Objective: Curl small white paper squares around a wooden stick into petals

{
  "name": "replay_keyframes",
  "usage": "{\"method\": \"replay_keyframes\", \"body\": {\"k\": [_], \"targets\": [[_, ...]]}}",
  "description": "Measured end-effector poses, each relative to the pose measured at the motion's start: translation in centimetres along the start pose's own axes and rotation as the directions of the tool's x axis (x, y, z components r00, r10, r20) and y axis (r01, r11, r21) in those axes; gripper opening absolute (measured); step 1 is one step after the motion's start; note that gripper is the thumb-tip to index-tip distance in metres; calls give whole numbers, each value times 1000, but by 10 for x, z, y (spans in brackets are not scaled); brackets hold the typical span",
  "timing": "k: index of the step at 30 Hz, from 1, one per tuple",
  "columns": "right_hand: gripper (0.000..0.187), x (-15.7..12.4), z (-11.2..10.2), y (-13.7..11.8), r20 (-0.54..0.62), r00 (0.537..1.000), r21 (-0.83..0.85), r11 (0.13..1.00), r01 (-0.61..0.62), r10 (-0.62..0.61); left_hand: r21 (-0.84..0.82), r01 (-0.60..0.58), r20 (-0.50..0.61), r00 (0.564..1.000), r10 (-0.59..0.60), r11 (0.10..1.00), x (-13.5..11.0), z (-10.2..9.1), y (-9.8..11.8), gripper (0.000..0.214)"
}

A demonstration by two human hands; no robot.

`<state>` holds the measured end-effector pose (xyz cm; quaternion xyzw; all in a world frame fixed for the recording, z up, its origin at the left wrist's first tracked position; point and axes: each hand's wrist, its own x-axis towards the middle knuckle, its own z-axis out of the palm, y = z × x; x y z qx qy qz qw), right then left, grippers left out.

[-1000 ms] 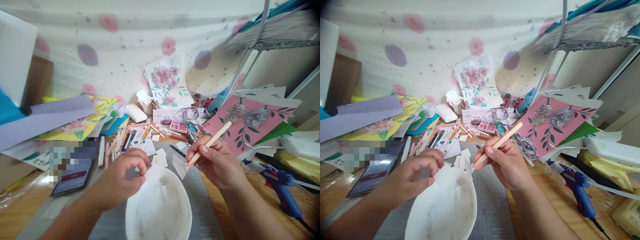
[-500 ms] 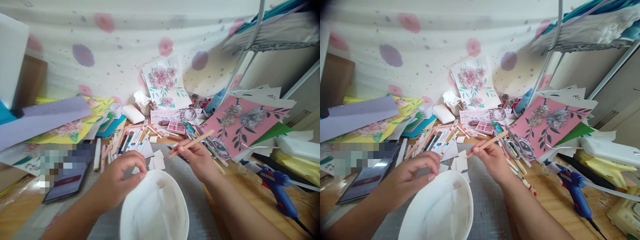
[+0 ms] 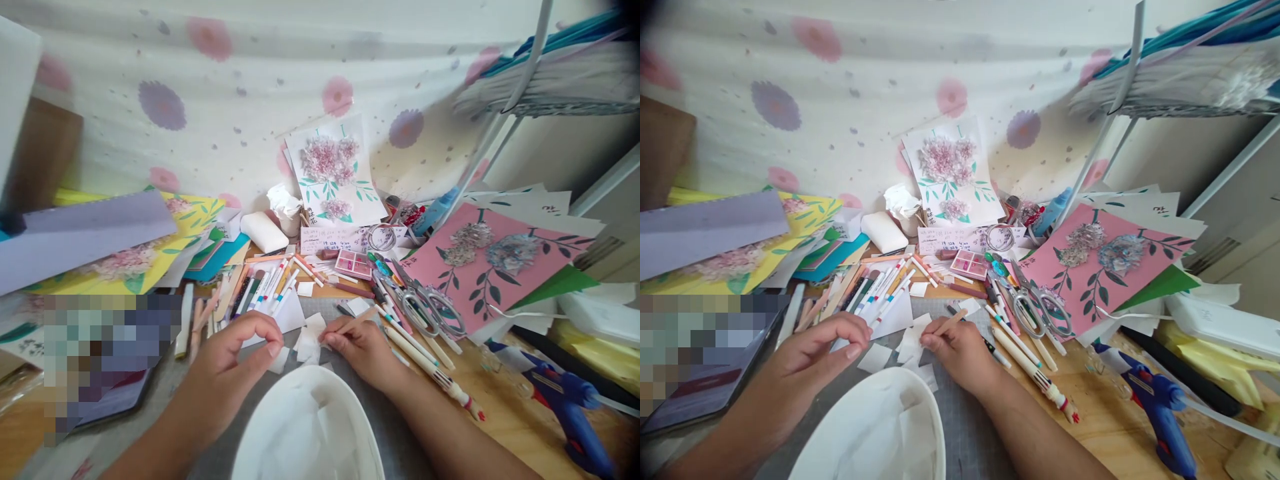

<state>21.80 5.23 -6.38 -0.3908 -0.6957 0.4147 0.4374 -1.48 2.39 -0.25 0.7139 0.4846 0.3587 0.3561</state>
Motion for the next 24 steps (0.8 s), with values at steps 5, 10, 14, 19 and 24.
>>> {"method": "replay_keyframes", "body": {"k": [5, 10, 14, 19, 24], "targets": [[35, 2, -6, 1, -63, 996, 120, 991, -62, 70, 22, 12, 10, 1000, -12, 1000, 0, 1, -1, 19], [35, 1, -4, -3, -70, 993, 162, 984, -79, 92, 95, 64, 31, 997, -67, 993, 1, 3, -2, 20], [34, 0, -1, -8, -79, 995, 151, 987, -56, 69, 133, 61, 107, 991, -75, 989, 9, 8, -4, 24], [31, -1, 5, -11, -66, 995, 172, 983, -57, 69, 177, -6, 197, 980, -29, 984, 19, 17, -17, 34], [31, 0, 9, -8, -73, 991, 306, 948, -87, 114, 262, -67, 173, 985, 22, 963, 22, 23, -31, 29]]}}
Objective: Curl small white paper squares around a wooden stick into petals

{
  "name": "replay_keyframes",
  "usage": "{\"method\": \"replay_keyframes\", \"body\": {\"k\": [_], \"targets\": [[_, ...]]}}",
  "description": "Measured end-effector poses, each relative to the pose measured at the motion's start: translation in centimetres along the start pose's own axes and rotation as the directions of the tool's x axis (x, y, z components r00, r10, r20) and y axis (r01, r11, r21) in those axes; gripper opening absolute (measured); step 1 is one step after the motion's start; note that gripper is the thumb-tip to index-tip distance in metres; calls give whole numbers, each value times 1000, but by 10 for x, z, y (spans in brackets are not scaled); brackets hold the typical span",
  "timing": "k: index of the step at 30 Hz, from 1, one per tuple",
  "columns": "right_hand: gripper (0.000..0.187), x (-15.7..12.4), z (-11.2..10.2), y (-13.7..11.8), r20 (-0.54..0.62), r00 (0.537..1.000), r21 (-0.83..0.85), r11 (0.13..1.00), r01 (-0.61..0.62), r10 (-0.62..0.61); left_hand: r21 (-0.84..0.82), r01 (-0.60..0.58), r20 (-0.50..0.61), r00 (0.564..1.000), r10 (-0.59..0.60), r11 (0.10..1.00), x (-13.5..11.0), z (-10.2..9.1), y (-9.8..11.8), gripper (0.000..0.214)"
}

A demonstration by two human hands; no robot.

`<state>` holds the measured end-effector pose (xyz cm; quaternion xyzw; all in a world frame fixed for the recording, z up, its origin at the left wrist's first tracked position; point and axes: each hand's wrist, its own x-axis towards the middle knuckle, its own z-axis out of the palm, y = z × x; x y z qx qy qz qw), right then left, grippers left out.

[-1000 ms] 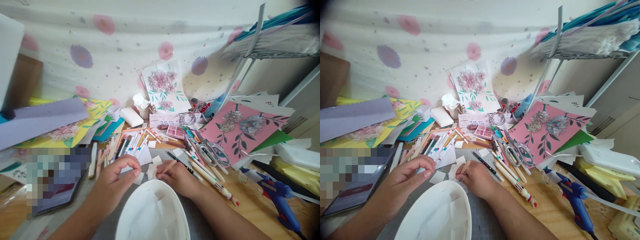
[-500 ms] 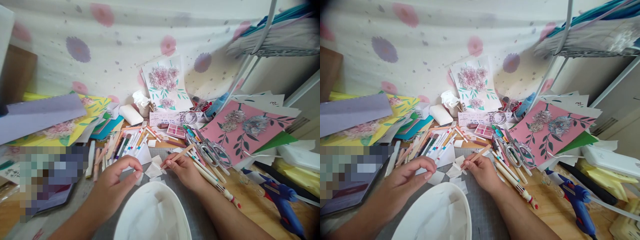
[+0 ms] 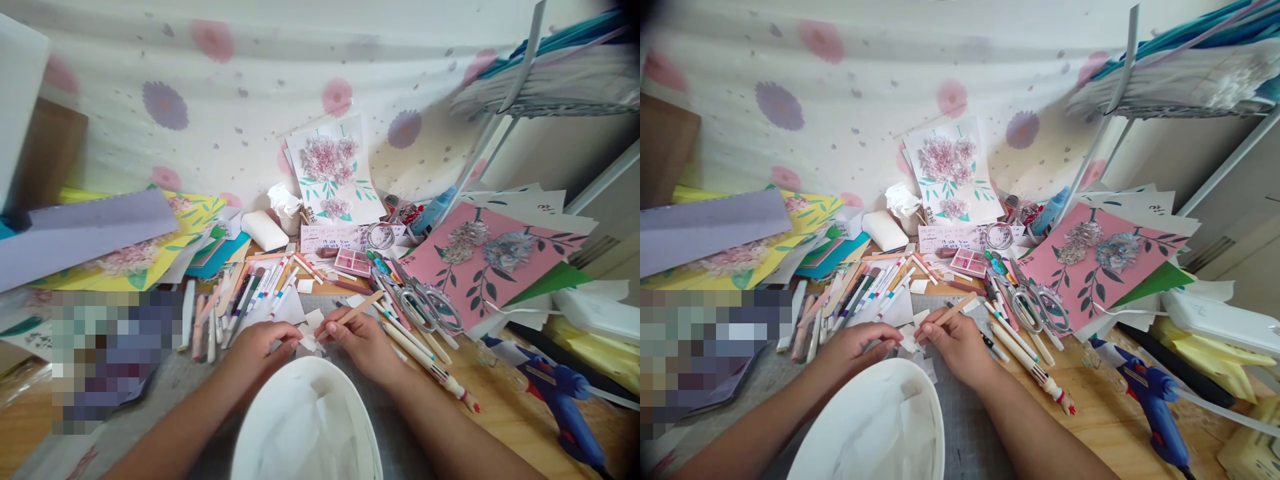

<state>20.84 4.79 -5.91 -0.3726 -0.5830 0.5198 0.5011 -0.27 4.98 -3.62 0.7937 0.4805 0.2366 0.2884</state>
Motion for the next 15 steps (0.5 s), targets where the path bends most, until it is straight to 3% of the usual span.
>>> {"method": "replay_keyframes", "body": {"k": [4, 8, 12, 15], "targets": [[29, 3, 1, 0, -52, 998, 117, 993, -13, 19, 67, -56, -25, 998, 58, 996, 1, 3, -2, 24], [25, 1, 4, -8, -98, 995, 205, 978, 27, -7, 71, -63, -120, 990, 71, 995, -3, -1, 8, 20], [21, -8, 10, -21, -139, 988, 282, 954, 105, -67, -40, -66, -112, 992, 61, 997, -11, -11, 25, 22], [15, -16, 16, -30, -136, 986, 314, 939, 138, -100, -227, -17, -94, 996, -5, 974, -17, -16, 33, 21]]}}
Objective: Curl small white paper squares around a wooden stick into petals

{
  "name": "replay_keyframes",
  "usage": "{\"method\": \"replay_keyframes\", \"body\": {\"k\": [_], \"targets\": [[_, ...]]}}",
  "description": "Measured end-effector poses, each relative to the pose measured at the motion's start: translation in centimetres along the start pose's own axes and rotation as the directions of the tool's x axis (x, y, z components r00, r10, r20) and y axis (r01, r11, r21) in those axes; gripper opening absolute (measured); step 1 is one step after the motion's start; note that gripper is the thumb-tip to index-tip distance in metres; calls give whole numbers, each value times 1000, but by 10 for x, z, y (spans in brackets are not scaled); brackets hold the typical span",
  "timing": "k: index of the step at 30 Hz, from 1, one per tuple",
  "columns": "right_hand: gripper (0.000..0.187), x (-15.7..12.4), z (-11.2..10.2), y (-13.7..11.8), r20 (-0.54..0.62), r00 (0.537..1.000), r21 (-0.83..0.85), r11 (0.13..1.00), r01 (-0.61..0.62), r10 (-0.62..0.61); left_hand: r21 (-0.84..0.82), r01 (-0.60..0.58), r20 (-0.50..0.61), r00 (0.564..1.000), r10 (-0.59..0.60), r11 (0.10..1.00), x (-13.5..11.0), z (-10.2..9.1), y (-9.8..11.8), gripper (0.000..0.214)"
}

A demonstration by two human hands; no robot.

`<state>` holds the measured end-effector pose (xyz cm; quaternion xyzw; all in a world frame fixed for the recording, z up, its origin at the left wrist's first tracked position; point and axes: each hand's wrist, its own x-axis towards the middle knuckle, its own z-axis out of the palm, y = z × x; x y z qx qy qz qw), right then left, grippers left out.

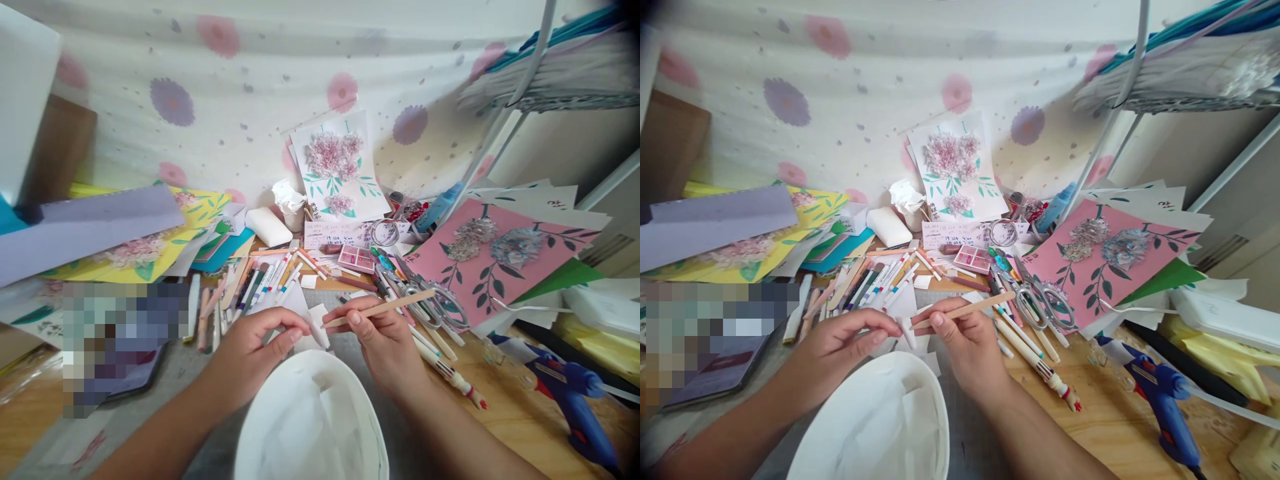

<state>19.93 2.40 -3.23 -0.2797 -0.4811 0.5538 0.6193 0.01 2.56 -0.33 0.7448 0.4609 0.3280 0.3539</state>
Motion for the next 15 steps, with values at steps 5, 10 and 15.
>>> {"method": "replay_keyframes", "body": {"k": [5, 10, 15], "targets": [[9, -8, 7, -7, 77, 997, 58, 998, -3, -1, -103, 34, -13, 999, -36, 994, -3, 0, 2, 15], [9, -9, 8, -7, 104, 994, 84, 996, -21, 12, -129, 66, -34, 997, -71, 989, -4, 2, 3, 12], [7, -10, 10, -9, 117, 993, 136, 991, -20, 4, -149, 97, -17, 995, -101, 984, -7, 1, 5, 12]]}}
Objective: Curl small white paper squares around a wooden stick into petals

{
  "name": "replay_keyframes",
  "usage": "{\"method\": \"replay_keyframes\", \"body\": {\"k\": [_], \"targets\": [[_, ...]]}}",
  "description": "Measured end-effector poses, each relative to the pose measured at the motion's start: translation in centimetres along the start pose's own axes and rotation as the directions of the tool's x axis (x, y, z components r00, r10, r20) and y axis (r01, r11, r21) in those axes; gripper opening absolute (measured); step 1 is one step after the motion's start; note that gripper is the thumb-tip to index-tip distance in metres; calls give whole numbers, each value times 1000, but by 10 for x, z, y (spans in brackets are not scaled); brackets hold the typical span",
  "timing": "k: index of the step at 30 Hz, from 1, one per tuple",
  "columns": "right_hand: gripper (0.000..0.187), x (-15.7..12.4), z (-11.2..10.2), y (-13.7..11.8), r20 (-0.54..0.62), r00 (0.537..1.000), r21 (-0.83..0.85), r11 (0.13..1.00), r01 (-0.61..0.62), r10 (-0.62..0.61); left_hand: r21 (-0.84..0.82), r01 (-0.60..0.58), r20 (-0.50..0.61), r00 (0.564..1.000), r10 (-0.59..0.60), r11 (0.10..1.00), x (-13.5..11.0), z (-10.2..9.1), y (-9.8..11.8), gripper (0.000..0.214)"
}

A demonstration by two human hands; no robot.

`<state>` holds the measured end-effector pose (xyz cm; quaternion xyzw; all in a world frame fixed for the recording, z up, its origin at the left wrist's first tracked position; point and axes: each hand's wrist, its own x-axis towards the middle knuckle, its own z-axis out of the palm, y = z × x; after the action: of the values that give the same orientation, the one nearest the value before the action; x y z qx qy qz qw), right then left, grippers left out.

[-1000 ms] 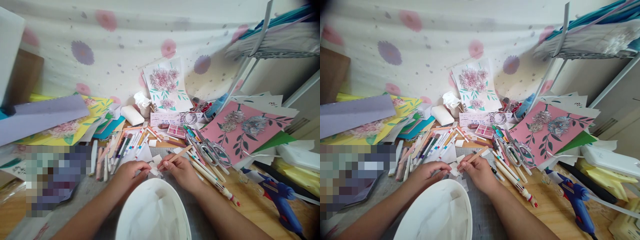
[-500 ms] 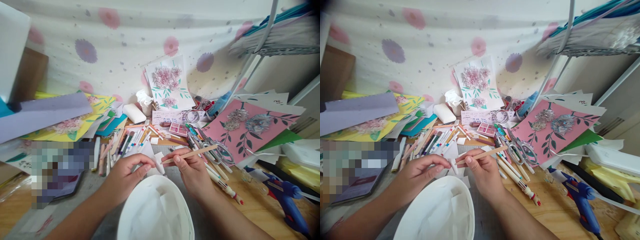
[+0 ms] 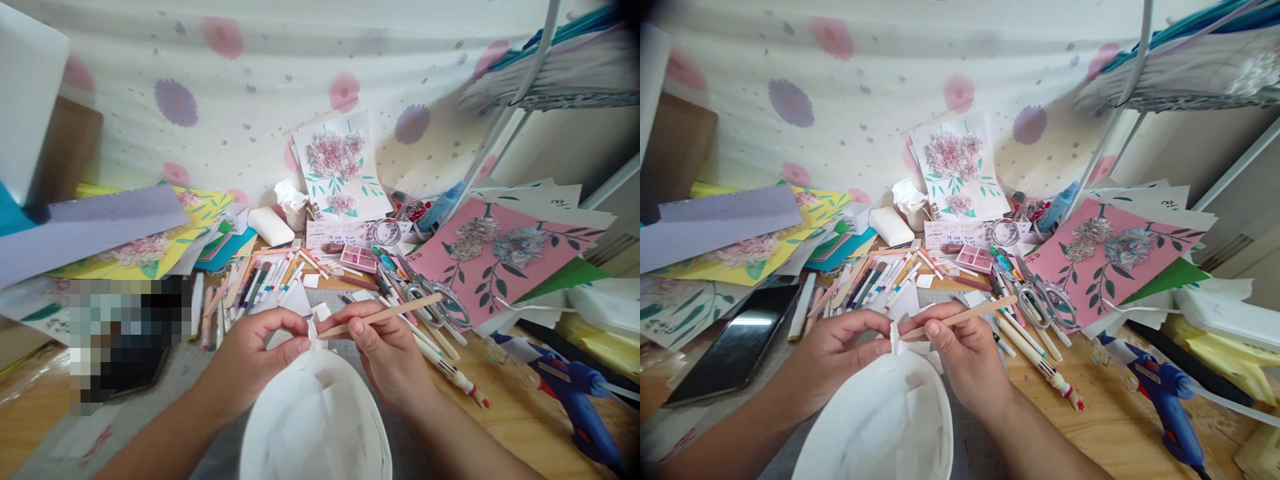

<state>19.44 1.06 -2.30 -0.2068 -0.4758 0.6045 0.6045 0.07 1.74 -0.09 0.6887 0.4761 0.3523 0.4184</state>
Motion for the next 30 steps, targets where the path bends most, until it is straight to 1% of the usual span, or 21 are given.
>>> {"method": "replay_keyframes", "body": {"k": [3, 8, 14, 20, 25, 30], "targets": [[8, -1, 2, 0, 9, 1000, 5, 1000, 8, -8, -26, 0, 8, 1000, 0, 1000, 0, 0, -2, 13], [9, -3, 3, 2, 20, 1000, -62, 998, 22, -21, -17, 41, 3, 999, -41, 999, 1, 2, -6, 15], [10, -2, 2, 3, 15, 1000, -22, 1000, 15, -15, -48, 82, 1, 997, -82, 995, 0, 3, -5, 18], [10, -2, 3, 2, 17, 1000, -10, 1000, 6, -5, -64, 64, 10, 998, -64, 996, 0, 3, -5, 15], [10, -3, 4, 3, 33, 999, -20, 999, -26, 27, -42, 78, -9, 997, -79, 996, 0, 4, -4, 15], [10, -3, 4, 2, 25, 999, -21, 999, -28, 28, -31, 82, -9, 997, -82, 996, 1, 3, -4, 15]]}}
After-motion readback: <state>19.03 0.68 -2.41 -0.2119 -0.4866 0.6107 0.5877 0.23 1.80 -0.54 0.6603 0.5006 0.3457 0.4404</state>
